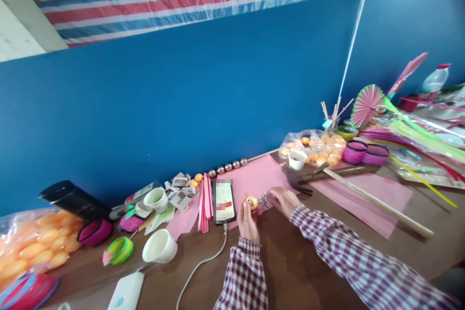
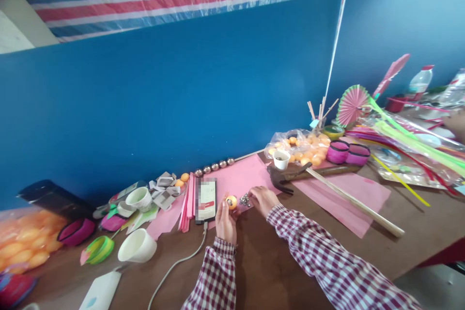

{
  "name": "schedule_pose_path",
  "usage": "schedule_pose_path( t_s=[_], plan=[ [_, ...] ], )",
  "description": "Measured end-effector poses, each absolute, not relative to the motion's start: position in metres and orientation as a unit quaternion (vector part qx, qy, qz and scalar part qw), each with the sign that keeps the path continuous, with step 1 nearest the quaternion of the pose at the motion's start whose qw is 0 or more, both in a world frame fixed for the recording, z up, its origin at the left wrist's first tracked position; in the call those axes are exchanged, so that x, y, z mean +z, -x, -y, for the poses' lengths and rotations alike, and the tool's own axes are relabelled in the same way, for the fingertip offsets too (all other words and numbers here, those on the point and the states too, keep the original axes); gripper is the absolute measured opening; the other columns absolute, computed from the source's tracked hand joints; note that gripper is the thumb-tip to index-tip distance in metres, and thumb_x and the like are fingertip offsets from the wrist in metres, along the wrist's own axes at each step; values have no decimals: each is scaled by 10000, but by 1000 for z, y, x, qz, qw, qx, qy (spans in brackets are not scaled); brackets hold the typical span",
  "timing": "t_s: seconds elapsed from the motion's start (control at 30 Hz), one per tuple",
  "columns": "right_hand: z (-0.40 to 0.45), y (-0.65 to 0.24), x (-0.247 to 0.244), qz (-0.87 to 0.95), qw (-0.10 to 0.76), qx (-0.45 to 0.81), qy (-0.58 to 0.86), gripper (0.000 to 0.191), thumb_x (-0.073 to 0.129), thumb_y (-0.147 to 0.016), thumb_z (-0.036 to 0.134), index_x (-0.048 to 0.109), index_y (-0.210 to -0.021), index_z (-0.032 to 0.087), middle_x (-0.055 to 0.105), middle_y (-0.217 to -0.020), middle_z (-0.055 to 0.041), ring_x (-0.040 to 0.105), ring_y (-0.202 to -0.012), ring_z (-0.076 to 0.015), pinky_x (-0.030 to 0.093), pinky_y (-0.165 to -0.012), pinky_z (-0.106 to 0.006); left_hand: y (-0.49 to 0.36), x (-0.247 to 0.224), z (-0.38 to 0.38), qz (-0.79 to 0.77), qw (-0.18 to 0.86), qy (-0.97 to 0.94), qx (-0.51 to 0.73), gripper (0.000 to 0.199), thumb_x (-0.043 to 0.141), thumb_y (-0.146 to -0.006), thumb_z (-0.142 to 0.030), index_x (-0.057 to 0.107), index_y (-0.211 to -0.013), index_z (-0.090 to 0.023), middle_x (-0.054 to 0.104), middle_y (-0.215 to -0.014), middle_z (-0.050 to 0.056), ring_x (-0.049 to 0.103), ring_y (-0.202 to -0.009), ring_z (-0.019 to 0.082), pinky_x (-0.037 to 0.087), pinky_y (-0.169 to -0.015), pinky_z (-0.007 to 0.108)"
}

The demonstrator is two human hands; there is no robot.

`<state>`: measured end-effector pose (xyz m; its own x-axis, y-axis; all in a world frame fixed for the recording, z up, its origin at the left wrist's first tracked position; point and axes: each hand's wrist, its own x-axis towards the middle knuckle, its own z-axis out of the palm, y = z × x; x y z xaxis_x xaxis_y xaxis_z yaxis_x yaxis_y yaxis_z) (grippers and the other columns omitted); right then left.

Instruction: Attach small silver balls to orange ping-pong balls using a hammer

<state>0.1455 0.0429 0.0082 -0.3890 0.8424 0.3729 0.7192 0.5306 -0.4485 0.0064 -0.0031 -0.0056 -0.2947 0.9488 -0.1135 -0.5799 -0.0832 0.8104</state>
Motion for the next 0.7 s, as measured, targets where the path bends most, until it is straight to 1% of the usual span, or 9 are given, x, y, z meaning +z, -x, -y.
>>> schedule_pose_path(
  t_s=[0.07, 0.17, 0.23, 0.33, 0.43, 0.53, 0.63, 0.7],
  plan=[
    [-42, -144, 9, 806, 319, 144, 477, 128, 420, -794, 205, 544, -804, 179, 602, -759, -26, 546, -670, -134, 426, -622, -249, -6, -7, 2, -393, 550, -226, 701, 487, 540, -712, -393, 491, -1155, -197, 582, -964, 80, 550, -618, 80, 462, -568, 212],
    [-40, -141, 11, 755, 392, 261, 456, 139, 434, -793, 266, 536, -773, 174, 594, -691, -9, 544, -598, -119, 437, -575, -234, -7, -7, 1, -392, 550, -236, 698, 490, 572, -699, -349, 491, -1154, -187, 584, -960, 81, 565, -660, 97, 469, -616, 234],
    [-38, -139, 13, 719, 429, 327, 437, 171, 444, -789, 307, 537, -763, 166, 581, -647, -1, 535, -573, -116, 436, -550, -229, -7, -8, 1, -402, 546, -254, 690, 501, 597, -685, -316, 486, -1156, -188, 589, -945, 75, 568, -700, 105, 471, -654, 243],
    [-36, -140, 15, 671, 469, 382, 429, 207, 458, -782, 347, 545, -781, 159, 569, -632, 5, 526, -564, -110, 434, -550, -226, -8, -10, 1, -424, 529, -297, 672, 507, 600, -683, -307, 480, -1159, -182, 590, -952, 79, 573, -774, 131, 470, -704, 266],
    [-36, -141, 12, 621, 483, 456, 417, 239, 483, -764, 377, 555, -742, 150, 568, -616, 4, 522, -554, -104, 437, -549, -227, -9, -11, 1, -443, 510, -334, 657, 511, 598, -682, -312, 470, -1161, -185, 574, -1011, 84, 572, -831, 150, 468, -718, 270],
    [-36, -141, 10, 573, 479, 540, 390, 239, 539, -725, 380, 567, -759, 145, 583, -642, -1, 538, -576, -104, 456, -568, -235, -9, -9, 1, -457, 492, -358, 649, 479, 607, -675, -306, 492, -1121, -176, 584, -998, 76, 566, -880, 160, 453, -760, 274],
    [-36, -138, 9, 545, 475, 586, 365, 230, 577, -698, 368, 574, -781, 153, 607, -720, -13, 565, -651, -118, 475, -635, -264, -9, -8, 2, -468, 481, -379, 637, 415, 600, -684, -291, 520, -1067, -153, 595, -982, 80, 557, -920, 172, 437, -802, 293],
    [-35, -137, 9, 544, 472, 597, 354, 212, 580, -699, 356, 575, -772, 157, 611, -742, -16, 571, -674, -126, 477, -655, -281, -9, -9, 2, -471, 481, -385, 631, 422, 592, -692, -284, 505, -1084, -151, 592, -996, 86, 554, -937, 182, 440, -808, 310]
  ],
)
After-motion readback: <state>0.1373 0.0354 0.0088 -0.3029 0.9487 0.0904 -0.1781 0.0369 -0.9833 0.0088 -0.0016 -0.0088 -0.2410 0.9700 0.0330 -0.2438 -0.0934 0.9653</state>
